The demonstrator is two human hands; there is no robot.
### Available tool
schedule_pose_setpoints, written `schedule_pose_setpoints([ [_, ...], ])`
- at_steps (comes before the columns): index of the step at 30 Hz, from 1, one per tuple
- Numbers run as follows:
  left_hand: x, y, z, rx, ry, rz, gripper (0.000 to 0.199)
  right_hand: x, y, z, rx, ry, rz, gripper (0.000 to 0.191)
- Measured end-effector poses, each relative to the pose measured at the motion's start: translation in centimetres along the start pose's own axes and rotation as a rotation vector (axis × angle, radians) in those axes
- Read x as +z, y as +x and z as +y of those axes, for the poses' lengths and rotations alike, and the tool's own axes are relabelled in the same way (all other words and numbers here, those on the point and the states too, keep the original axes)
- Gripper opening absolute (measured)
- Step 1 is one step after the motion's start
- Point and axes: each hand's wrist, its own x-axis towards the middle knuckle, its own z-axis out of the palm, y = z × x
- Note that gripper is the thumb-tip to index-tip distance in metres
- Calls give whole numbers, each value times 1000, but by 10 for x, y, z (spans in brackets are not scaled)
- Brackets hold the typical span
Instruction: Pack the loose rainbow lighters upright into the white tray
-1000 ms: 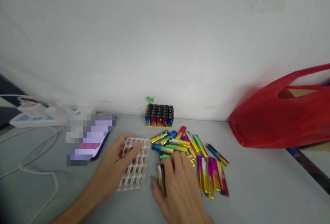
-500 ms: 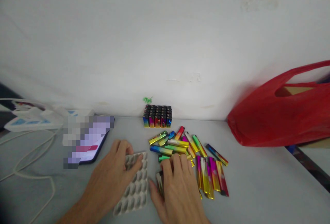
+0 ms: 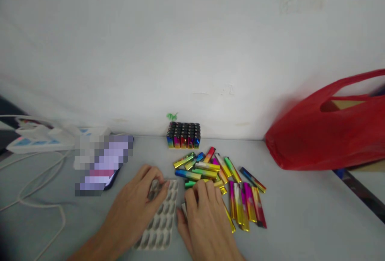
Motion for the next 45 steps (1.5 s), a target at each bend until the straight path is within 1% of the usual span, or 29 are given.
schedule_pose_setpoints([
  [3,0,0,0,-5,-1,-10,12,-2,1,-1,-9,-11,18,15],
  [7,-2,-1,1,-16,22,-18,12,-9,1,2,-24,-23,-6,15],
  [9,-3,-1,1,-20,38,-18,12,-11,1,3,-3,-20,-14,17],
  [12,-5,0,2,-52,76,-18,12,-9,0,2,5,-7,-12,17],
  [16,-7,0,2,-67,121,-18,12,-5,-1,-2,-18,-1,24,15],
  [20,-5,1,1,-64,135,-9,12,-2,-2,-2,19,100,34,22],
  [23,-5,2,1,-73,139,-5,13,-4,-2,2,33,232,4,22],
  [26,-6,2,2,-82,115,-32,13,-14,0,7,60,420,-43,11],
  [28,-7,3,3,-79,82,-49,13,-23,2,10,147,585,-97,8],
  [30,-7,3,3,-63,38,-59,13,-30,5,12,280,804,-184,15],
  [32,-5,2,2,-33,-11,-58,13,-34,8,13,410,1103,-280,27],
  [34,-2,1,1,2,-61,-44,14,-34,11,12,498,1404,-338,35],
  [36,1,0,0,39,-112,-20,15,-34,15,10,568,1622,-319,39],
  [38,4,0,-1,65,-160,-5,15,-35,19,9,655,1791,-274,41],
  [39,5,-1,-1,73,-183,0,15,-37,21,9,699,1882,-275,44],
  [42,7,0,-2,87,-231,18,15,-40,25,11,757,2120,-385,61],
  [45,8,0,-3,98,-250,32,15,-40,25,14,719,2222,-482,71],
])
